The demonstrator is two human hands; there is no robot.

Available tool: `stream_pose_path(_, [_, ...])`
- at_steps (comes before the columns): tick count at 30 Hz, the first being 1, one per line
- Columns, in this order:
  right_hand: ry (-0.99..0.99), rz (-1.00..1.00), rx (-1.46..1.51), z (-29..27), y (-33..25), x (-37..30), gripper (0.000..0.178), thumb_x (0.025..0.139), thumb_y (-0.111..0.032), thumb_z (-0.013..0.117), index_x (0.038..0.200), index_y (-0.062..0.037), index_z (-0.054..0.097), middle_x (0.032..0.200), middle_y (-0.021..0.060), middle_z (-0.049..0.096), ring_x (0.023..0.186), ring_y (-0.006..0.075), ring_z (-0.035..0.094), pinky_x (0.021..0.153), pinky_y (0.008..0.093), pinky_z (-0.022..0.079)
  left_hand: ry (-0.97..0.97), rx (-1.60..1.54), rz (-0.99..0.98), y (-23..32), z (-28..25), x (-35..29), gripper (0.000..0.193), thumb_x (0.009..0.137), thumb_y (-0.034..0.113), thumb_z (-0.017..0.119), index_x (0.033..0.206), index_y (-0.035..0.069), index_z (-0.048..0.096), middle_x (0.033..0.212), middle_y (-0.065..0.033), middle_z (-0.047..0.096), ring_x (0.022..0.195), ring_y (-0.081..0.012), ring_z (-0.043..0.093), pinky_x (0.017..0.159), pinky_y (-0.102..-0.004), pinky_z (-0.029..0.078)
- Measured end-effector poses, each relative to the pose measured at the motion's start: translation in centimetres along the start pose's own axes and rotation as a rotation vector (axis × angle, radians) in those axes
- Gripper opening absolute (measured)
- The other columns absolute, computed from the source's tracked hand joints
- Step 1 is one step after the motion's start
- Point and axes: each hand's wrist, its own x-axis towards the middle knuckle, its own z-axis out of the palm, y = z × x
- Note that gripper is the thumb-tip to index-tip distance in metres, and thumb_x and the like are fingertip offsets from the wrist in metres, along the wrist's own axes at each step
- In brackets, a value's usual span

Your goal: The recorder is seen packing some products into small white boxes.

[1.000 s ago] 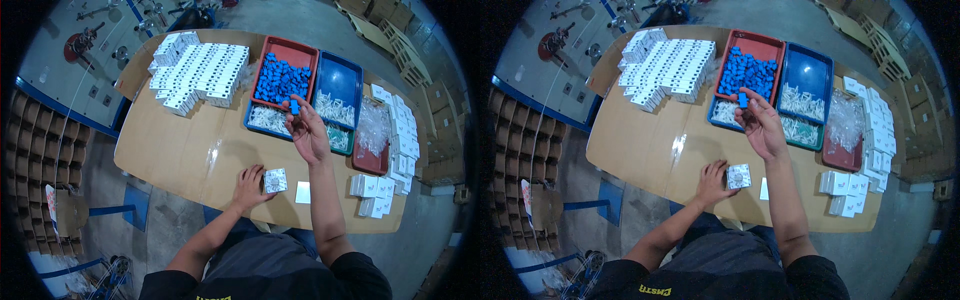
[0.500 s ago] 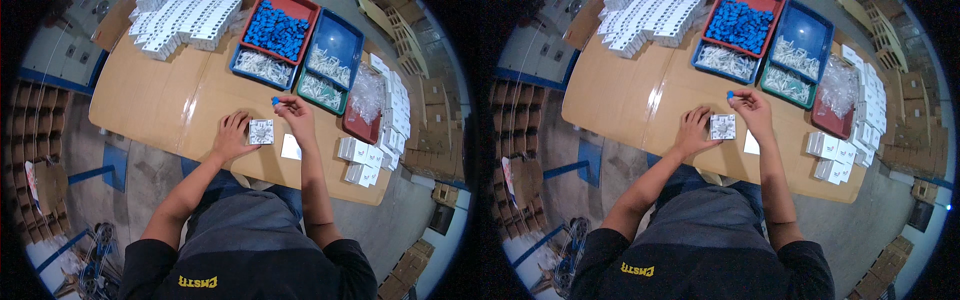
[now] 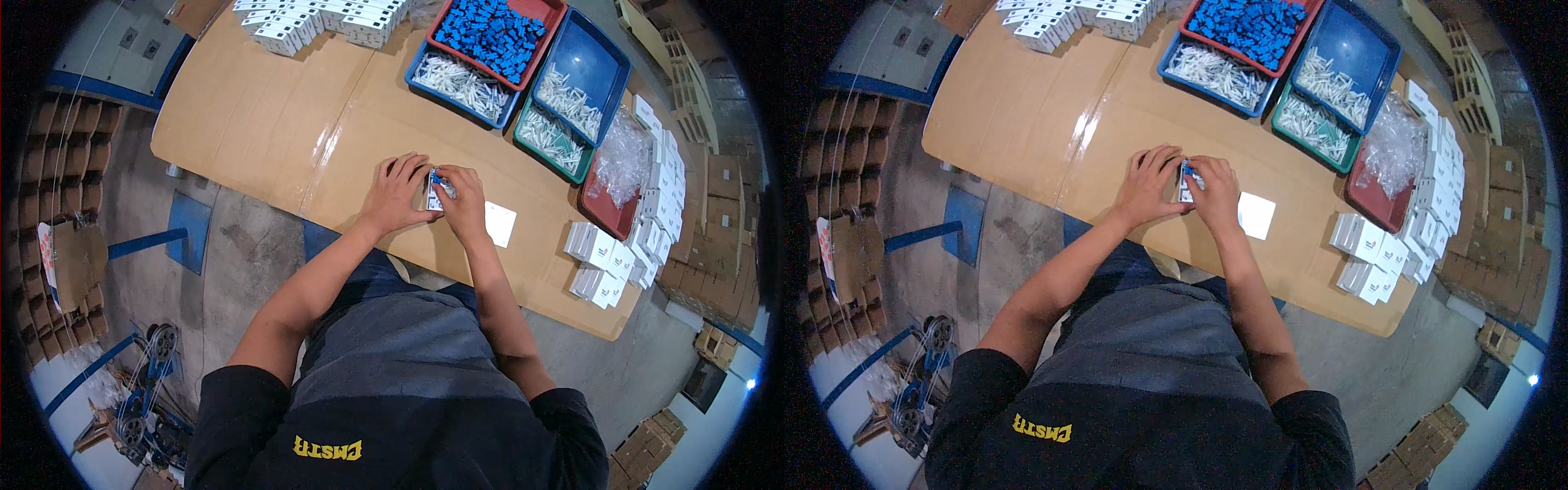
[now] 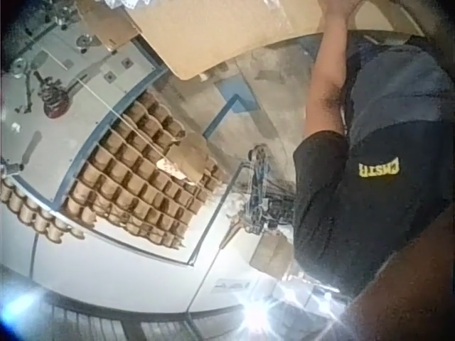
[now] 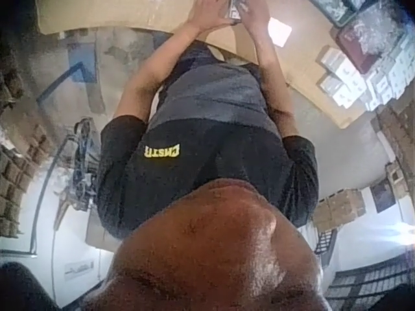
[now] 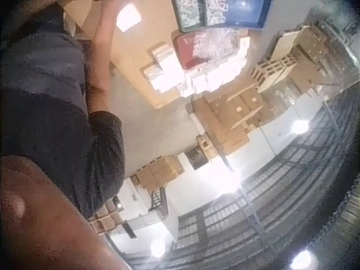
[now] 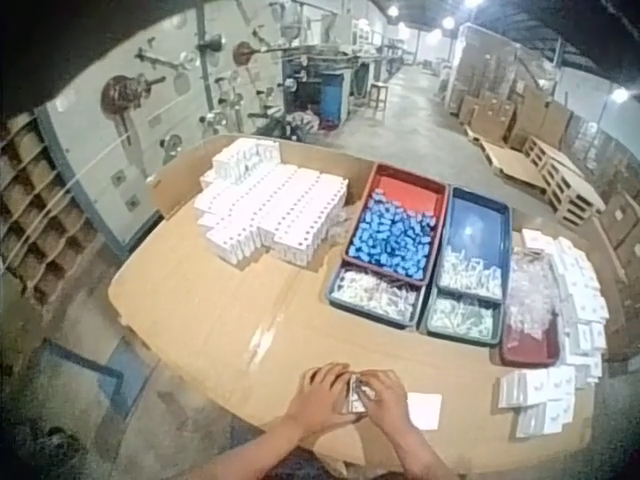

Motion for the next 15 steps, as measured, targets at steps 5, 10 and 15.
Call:
stream_pose_path(5, [-0.022,-0.008,-0.041,0.10,0.24,0.14,0.025,0.080,-0.010,0.076,0.104,-0.0076,0.071,0.112,0.0050,0.070,0.103,0.0276,0.062,0.089,0.0399,0.047,0.004,-0.008,0.001,-0.04,-0.05,-0.03,0.088,0.071,0.059,0.077,0.138,0.007,0.051,0.146,-0.0097,0.047,0.142,-0.0277,0.037,0.116,-0.0496,0.026])
stream_pose_path(10, [-0.041,-0.011,-0.026,0.06,0.35,0.50,0.025,0.080,-0.011,0.076,0.104,-0.0091,0.073,0.113,0.0023,0.071,0.101,0.0259,0.063,0.088,0.0390,0.046,0.028,0.016,0.020,-0.18,-0.03,0.10,0.088,0.073,0.062,0.075,0.137,0.006,0.052,0.143,-0.0094,0.049,0.141,-0.0262,0.038,0.116,-0.0475,0.026])
stream_pose_path(15, [-0.074,-0.007,-0.047,0.00,0.70,0.53,0.025,0.081,-0.011,0.076,0.105,-0.0098,0.073,0.115,0.0010,0.072,0.102,0.0251,0.062,0.089,0.0390,0.045,0.025,0.002,0.012,-0.17,0.03,0.13,0.087,0.072,0.061,0.075,0.137,0.007,0.053,0.143,-0.0095,0.049,0.141,-0.0265,0.038,0.115,-0.0485,0.026])
